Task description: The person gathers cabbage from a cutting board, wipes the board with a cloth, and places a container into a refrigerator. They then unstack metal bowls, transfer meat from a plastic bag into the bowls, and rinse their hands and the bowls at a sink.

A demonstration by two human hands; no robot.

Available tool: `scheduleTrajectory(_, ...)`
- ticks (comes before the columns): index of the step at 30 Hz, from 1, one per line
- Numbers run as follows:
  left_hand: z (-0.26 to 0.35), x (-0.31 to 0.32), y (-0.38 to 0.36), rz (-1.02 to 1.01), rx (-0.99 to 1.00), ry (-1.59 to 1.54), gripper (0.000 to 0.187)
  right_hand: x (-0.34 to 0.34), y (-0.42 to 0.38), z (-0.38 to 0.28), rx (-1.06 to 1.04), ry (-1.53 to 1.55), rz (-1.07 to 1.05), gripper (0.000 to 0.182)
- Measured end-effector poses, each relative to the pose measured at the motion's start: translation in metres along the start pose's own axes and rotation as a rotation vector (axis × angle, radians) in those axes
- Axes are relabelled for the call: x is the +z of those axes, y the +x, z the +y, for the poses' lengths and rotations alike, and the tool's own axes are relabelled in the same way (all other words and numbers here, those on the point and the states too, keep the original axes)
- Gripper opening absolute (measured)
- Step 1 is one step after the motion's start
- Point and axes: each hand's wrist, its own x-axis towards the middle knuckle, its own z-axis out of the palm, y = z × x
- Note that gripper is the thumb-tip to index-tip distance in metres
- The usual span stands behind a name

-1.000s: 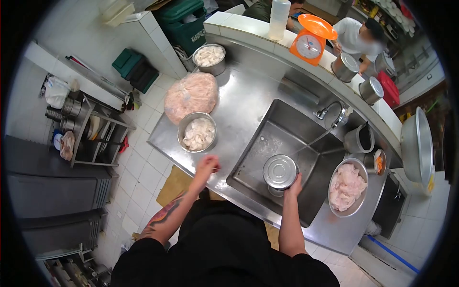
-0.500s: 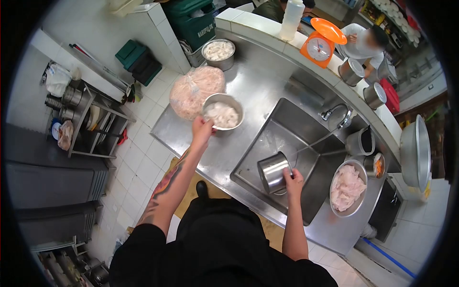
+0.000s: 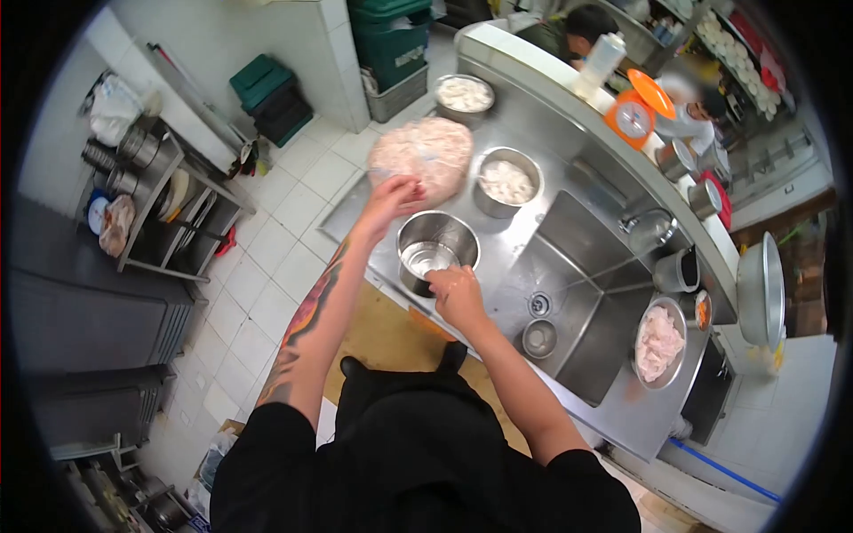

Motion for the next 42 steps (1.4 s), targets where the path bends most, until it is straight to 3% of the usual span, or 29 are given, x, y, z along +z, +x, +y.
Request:
scheduleTrajectory(2,0.010,-0.077,-0.068,0.104,0.081,0.045,0.030,0.034,0.028,-0.019,-0.030,-0.026,0.107,0.011)
scheduleTrajectory(6,-0.047,-0.252,-0.235,0.445,-0.047,-0.018,0.031,0.099,0.068,-0.036,0.086,-0.016,-0.008,0.008)
scheduleTrajectory(9,-0.108,-0.363,-0.390,0.717,-0.162,0.038,0.029,0.143,0.073,-0.020,0.144,-0.150,0.069,0.025)
scheduleTrajectory(10,-0.126,-0.391,-0.443,0.814,-0.179,0.091,0.026,0.150,0.076,-0.013,0.016,-0.225,0.119,0.027)
scheduleTrajectory(11,-0.142,-0.418,-0.493,0.910,-0.206,0.139,0.024,0.148,0.084,-0.020,0.176,-0.294,-0.033,0.036)
scheduleTrajectory(12,-0.161,-0.447,-0.540,1.004,-0.205,0.094,0.024,0.147,0.088,-0.029,0.110,-0.282,-0.010,0.044)
scheduleTrajectory(16,-0.205,-0.516,-0.682,1.359,-0.097,0.104,0.019,0.182,0.152,-0.077,-0.074,-0.364,0.184,0.048)
scheduleTrajectory(20,-0.262,-0.542,-0.771,1.596,-0.006,0.046,0.020,0.290,0.253,-0.186,-0.190,-0.205,0.051,0.040)
scheduleTrajectory(22,-0.288,-0.538,-0.801,1.650,-0.448,0.391,0.029,0.381,0.311,-0.253,-0.091,-0.078,-0.382,0.039)
scheduleTrajectory(24,-0.322,-0.522,-0.824,1.559,-0.729,0.171,0.036,0.489,0.352,-0.323,-0.305,-0.189,-0.607,0.040)
scheduleTrajectory(26,-0.389,-0.497,-0.846,1.482,-0.922,0.249,0.037,0.597,0.372,-0.429,-0.580,-0.265,-0.813,0.042)
scheduleTrajectory(28,-0.383,-0.461,-0.849,1.533,-1.023,0.085,0.034,0.694,0.366,-0.558,-0.829,-0.222,-0.961,0.044)
scheduleTrajectory(31,-0.402,-0.425,-0.863,1.700,-0.881,-0.341,0.032,0.765,0.304,-0.799,-1.265,0.001,-1.036,0.043)
scheduleTrajectory(32,-0.406,-0.418,-0.863,1.770,-0.830,-0.540,0.030,0.778,0.277,-0.870,-1.312,0.068,-1.107,0.043)
scheduleTrajectory(34,-0.489,-0.395,-0.856,1.912,-0.730,-0.428,0.027,0.813,0.220,-0.988,-1.382,0.187,-1.245,0.043)
scheduleTrajectory(36,-0.522,-0.394,-0.855,1.817,-0.722,-0.938,0.029,0.852,0.175,-1.063,-1.434,0.243,-1.319,0.043)
scheduleTrajectory(37,-0.532,-0.408,-0.856,1.836,-0.709,-0.958,0.029,0.873,0.156,-1.092,-1.414,0.224,-1.368,0.043)
scheduleTrajectory(40,-0.553,-0.444,-0.894,1.279,-0.688,-1.278,0.032,0.959,0.117,-1.132,-1.346,0.105,-1.430,0.044)
scheduleTrajectory(42,-0.566,-0.490,-0.927,0.890,-0.634,-1.422,0.035,1.019,0.116,-1.108,-1.118,0.041,-1.436,0.047)
